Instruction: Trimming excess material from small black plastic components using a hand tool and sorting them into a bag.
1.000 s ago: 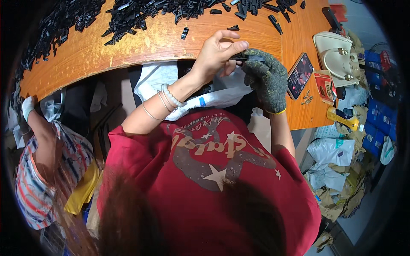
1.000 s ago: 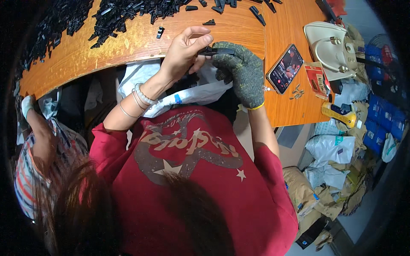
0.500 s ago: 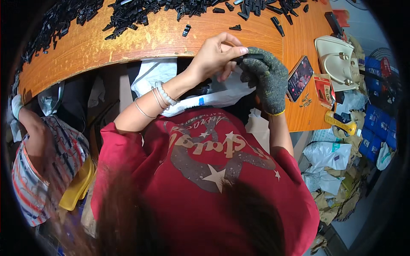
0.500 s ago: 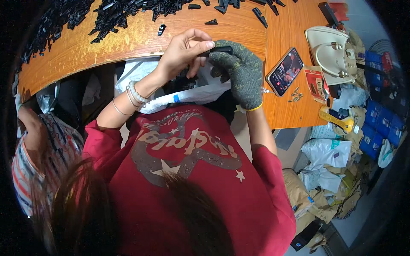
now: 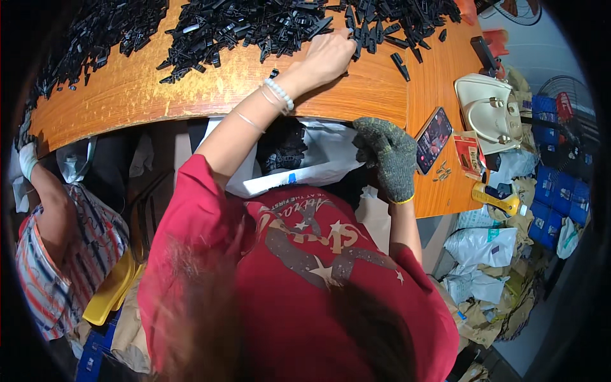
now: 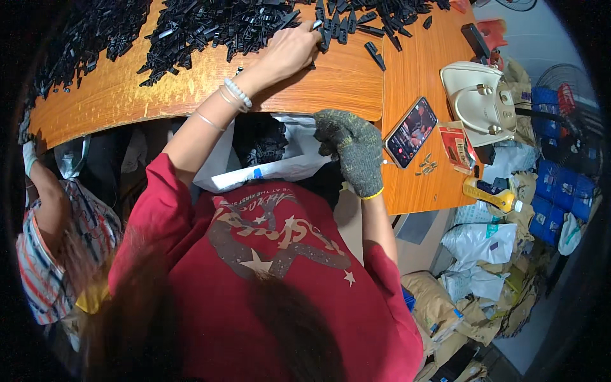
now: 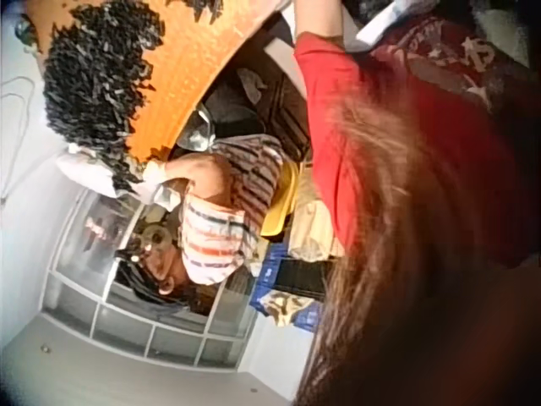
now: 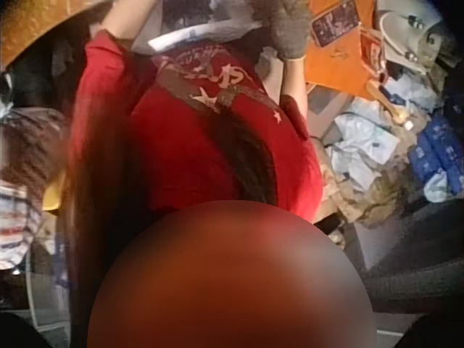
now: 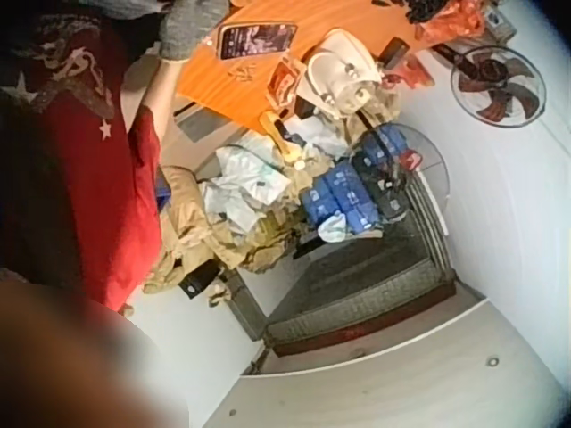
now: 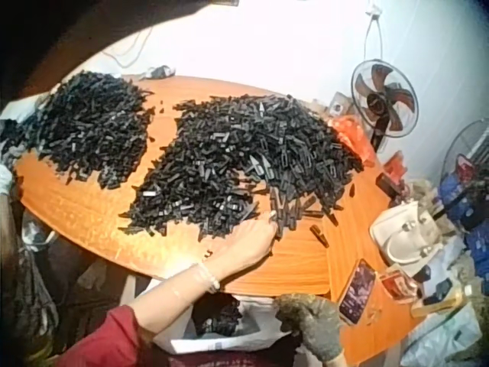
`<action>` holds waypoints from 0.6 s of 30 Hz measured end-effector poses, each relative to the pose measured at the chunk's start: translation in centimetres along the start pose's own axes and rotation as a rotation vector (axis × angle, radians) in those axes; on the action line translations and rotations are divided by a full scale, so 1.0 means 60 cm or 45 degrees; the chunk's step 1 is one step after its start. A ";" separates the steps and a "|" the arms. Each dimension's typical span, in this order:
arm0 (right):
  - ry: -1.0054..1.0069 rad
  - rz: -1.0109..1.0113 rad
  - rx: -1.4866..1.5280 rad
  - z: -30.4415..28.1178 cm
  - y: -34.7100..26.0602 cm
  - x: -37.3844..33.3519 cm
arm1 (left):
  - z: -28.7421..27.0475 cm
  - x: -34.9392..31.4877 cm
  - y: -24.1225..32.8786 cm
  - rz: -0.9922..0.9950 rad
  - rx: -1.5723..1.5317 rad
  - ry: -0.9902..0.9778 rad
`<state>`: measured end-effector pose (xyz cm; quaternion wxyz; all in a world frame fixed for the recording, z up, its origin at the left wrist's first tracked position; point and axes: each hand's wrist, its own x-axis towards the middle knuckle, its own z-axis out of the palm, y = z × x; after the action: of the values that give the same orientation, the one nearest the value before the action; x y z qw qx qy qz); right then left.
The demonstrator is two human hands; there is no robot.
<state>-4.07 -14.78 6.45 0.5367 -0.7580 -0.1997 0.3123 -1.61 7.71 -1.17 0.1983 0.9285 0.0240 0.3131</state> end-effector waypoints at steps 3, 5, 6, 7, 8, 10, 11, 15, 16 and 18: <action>0.045 0.021 -0.028 0.000 -0.007 0.014 | 0.010 0.006 -0.007 0.025 0.040 -0.006; 0.092 0.091 -0.035 -0.006 -0.003 0.024 | 0.009 0.002 -0.006 0.037 0.019 -0.007; 0.095 -0.087 -0.113 -0.012 0.008 0.032 | 0.007 0.000 -0.005 0.029 0.023 -0.023; 0.098 -0.266 -0.193 -0.016 0.017 0.038 | 0.004 0.001 0.000 0.023 0.026 -0.038; 0.107 -0.266 -0.192 -0.020 0.023 0.042 | 0.002 0.006 0.006 0.030 0.022 -0.039; 0.109 -0.281 -0.217 -0.026 0.028 0.050 | 0.000 0.023 0.019 0.009 -0.027 -0.142; 0.109 -0.286 -0.218 -0.025 0.023 0.051 | 0.010 0.036 0.026 0.054 0.004 -0.175; 0.087 -0.378 -0.341 -0.014 0.033 0.051 | 0.090 0.091 0.059 0.268 -0.035 -0.150; 0.100 -0.384 -0.327 -0.009 0.037 0.051 | 0.106 0.096 0.064 0.300 -0.026 -0.159; 0.099 -0.240 -0.338 -0.010 0.028 0.050 | 0.129 0.091 0.061 0.318 0.076 -0.121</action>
<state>-1.54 -13.87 4.24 0.4660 -0.8117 -0.2885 0.2018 7.03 2.51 -2.26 0.1311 0.9435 -0.0918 0.2900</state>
